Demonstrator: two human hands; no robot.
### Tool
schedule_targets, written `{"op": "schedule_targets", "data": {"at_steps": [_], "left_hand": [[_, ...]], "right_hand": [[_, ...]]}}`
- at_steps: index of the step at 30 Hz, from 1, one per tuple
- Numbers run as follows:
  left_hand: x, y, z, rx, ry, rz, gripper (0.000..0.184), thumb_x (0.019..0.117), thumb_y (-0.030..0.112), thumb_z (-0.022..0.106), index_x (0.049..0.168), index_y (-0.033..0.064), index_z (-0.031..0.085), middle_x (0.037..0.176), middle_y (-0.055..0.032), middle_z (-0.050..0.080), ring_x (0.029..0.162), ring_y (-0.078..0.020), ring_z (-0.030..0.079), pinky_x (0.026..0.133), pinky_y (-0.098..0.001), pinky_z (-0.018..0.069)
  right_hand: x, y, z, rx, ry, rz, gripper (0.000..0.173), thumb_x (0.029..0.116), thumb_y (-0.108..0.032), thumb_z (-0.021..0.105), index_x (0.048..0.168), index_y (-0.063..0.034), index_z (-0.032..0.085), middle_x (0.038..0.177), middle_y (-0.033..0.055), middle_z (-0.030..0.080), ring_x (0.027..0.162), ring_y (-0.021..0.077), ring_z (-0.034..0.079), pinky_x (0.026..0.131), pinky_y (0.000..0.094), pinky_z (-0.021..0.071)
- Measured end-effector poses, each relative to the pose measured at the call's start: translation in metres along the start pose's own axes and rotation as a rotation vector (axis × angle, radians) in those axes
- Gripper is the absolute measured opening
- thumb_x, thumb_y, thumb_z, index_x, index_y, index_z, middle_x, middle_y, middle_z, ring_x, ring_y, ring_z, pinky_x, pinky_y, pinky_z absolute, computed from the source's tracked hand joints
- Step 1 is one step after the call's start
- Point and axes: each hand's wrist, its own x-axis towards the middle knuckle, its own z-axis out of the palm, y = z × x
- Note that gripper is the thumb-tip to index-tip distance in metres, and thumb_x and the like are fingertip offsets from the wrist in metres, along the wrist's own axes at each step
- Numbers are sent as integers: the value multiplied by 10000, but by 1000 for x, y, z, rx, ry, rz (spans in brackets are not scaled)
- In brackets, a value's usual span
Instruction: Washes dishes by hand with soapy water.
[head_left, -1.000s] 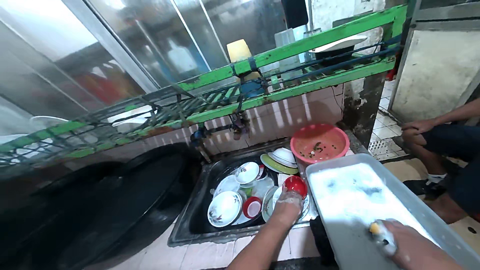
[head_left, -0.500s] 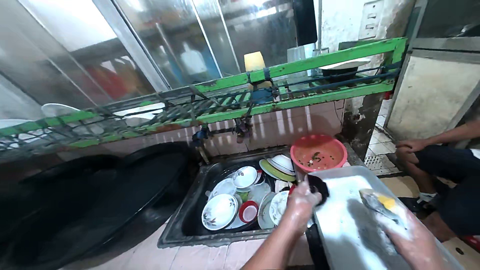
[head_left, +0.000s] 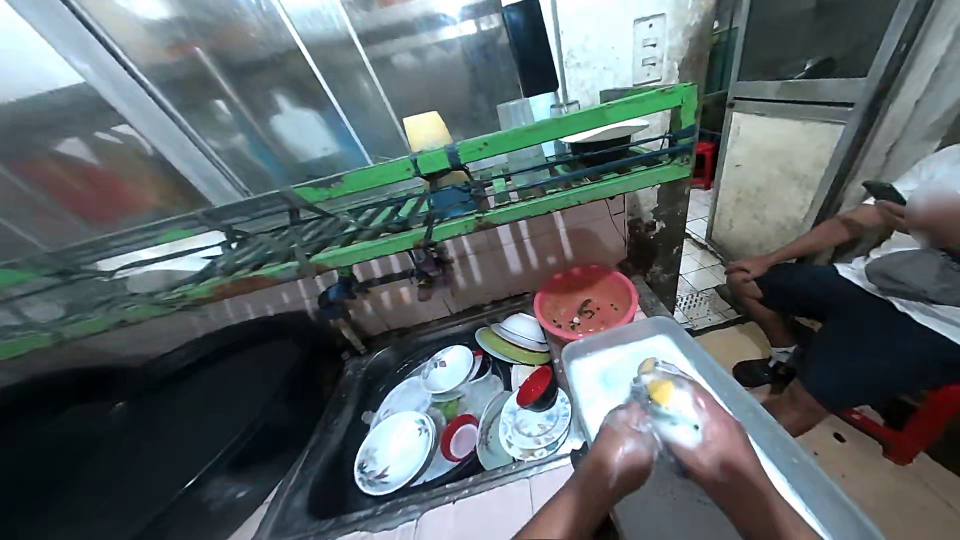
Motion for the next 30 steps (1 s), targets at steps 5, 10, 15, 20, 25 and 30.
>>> {"op": "schedule_targets", "data": {"at_steps": [5,10,15,20,25,30], "left_hand": [[2,-5,12,-755,91,-52,392,933,56,540,1299,-80,567,1147,-131,698,1035,-168,682,940,-367,566],[14,-7,15,-919,275,-86,347,975,29,485,1304,-67,539,1128,-136,686,1014,-173,679,927,-366,567],[12,-14,30,-734,293,-122,322,991,81,514,1268,-64,588,1083,-136,699,974,-168,684,888,-352,574],[38,15,18,-1284,638,-391,252,1096,174,383,1119,25,585,914,-110,646,826,-201,657,739,-368,573],[34,10,11,-1343,562,-328,318,1100,197,392,1290,12,568,1187,-162,659,1094,-272,655,930,-473,563],[17,-5,19,-354,351,-154,310,1052,130,438,1190,-44,654,1134,-143,674,1065,-163,631,964,-354,513]], "right_hand": [[26,12,-22,487,-4,467,464,991,-183,615,1410,-9,517,1238,147,648,1083,178,648,934,381,554],[9,14,13,453,224,227,565,905,-232,677,1379,41,537,1239,154,669,1109,158,662,969,363,562],[37,6,-9,106,-50,343,465,939,-235,706,1335,-8,618,1232,217,677,1169,333,645,1023,559,498],[12,24,41,-135,222,-467,507,950,-421,536,1273,-62,690,1374,189,644,1340,367,568,1128,560,433],[16,22,22,577,264,196,574,979,-166,556,1468,91,400,1336,201,590,1168,143,614,988,303,532],[29,6,-4,115,-65,182,580,892,-385,725,1351,-48,614,1212,150,700,1136,256,669,990,502,535]]}}
